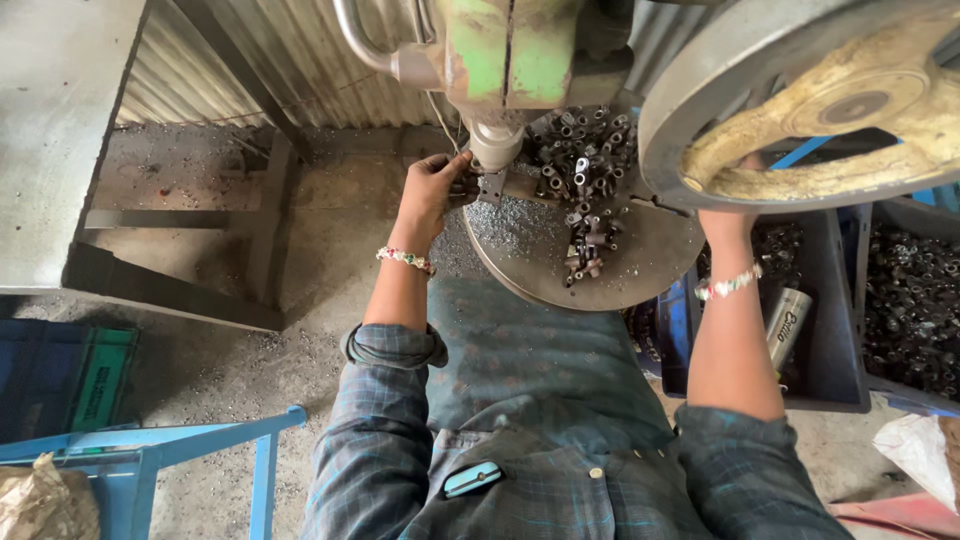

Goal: The person stands at a drill press, picks small cylindrical metal fittings one at a time from the machine table, positions each under the drill bit, and pulls the lever to drill holes, setting finished pieces aside and reaching for more from a bin.

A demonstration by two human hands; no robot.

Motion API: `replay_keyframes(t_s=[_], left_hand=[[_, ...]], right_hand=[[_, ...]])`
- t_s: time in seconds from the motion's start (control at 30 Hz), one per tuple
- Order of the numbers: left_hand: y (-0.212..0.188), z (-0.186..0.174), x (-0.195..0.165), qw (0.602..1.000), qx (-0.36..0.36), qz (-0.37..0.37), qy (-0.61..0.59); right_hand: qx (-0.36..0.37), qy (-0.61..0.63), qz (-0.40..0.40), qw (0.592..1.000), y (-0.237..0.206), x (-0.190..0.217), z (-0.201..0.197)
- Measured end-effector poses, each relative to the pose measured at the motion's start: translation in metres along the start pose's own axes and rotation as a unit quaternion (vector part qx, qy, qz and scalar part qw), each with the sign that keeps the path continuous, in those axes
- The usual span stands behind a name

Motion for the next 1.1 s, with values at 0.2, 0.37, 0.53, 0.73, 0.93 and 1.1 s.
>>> replay_keyframes(t_s=[0.2,0.37,0.53,0.73,0.93,1.1], left_hand=[[0.007,-0.003,0.001,1.0,0.009,-0.016,0.006],[0.014,0.001,0.001,0.999,0.003,-0.034,0.001],[0.019,0.005,-0.007,1.0,0.012,-0.014,0.014],[0.0,0.003,-0.007,0.964,-0.199,0.13,0.121],[-0.047,-0.041,-0.023,0.894,-0.307,0.297,-0.136],[-0.084,0.001,0.032,0.964,-0.133,0.031,-0.23]], right_hand=[[-0.037,-0.149,0.01,0.988,0.063,0.012,0.025],[-0.066,-0.155,0.017,0.986,0.139,0.041,0.052],[-0.057,-0.153,0.042,0.986,0.149,0.054,0.054],[0.04,-0.122,0.101,0.987,0.064,0.044,0.017],[0.171,-0.116,0.048,0.977,-0.003,0.059,-0.045],[0.019,-0.219,-0.112,0.969,-0.009,0.065,-0.026]])
Point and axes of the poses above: each hand's wrist, its own y-axis towards the middle knuckle, its own z-axis out of the palm, x = y × z, the point moved 1 cm from there along y, towards the middle knuckle, and after that the axes turned 4 degrees about y, right-handed, at the moved point
